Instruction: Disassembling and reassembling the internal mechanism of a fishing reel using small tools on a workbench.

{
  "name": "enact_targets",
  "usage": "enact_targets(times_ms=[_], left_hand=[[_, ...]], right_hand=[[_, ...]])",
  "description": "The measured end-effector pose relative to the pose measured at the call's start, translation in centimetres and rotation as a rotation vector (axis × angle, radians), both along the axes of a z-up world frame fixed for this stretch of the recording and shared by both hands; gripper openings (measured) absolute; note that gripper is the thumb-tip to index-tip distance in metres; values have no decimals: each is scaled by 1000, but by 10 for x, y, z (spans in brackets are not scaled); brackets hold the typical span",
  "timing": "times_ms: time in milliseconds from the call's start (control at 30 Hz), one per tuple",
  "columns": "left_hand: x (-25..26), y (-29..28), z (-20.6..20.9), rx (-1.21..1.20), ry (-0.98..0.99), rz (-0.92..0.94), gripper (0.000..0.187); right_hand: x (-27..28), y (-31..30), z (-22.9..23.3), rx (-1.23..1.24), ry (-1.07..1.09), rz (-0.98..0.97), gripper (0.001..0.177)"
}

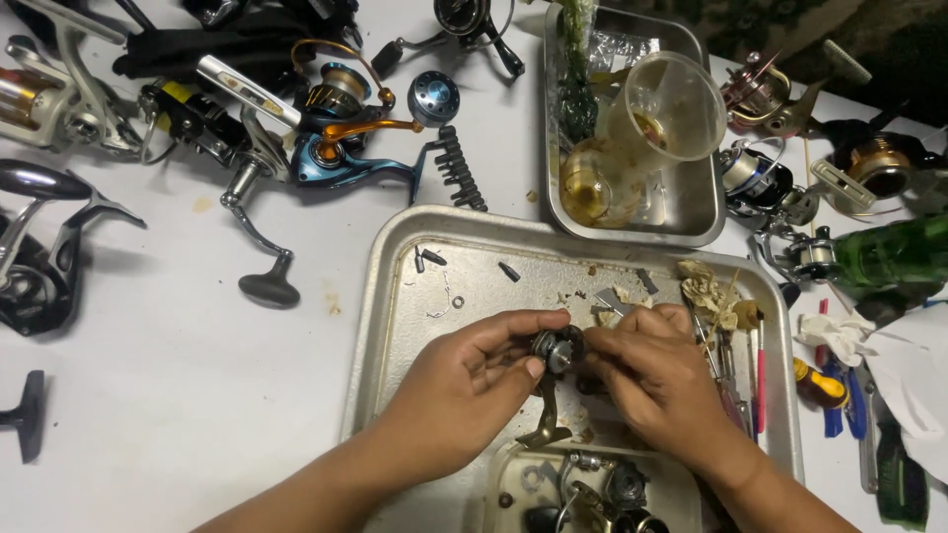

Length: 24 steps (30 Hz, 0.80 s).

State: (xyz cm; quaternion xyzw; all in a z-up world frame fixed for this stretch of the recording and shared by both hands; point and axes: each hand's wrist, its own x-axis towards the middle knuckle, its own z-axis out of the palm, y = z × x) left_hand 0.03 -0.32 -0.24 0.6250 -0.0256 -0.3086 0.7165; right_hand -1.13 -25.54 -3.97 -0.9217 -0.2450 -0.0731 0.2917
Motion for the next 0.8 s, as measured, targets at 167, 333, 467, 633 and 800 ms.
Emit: enact_targets(times_ms=[167, 333, 467, 633, 800], left_hand=[[-1, -2, -15, -103, -125, 33, 38], [3, -2, -11, -69, -16, 29, 39], [3, -3, -13, -63, -3, 44, 38], [3, -4, -13, -86, -9, 50, 37], [2, -2, -11, -48, -54, 56, 40]], right_hand=[[-1, 4, 3, 2, -63, -10, 17], [-1, 8, 6, 24, -70, -9, 16], [-1, 7, 4, 3, -75, -3, 15], [0, 3, -2, -31, -82, 8, 15], [0, 10, 13, -11, -89, -35, 15]])
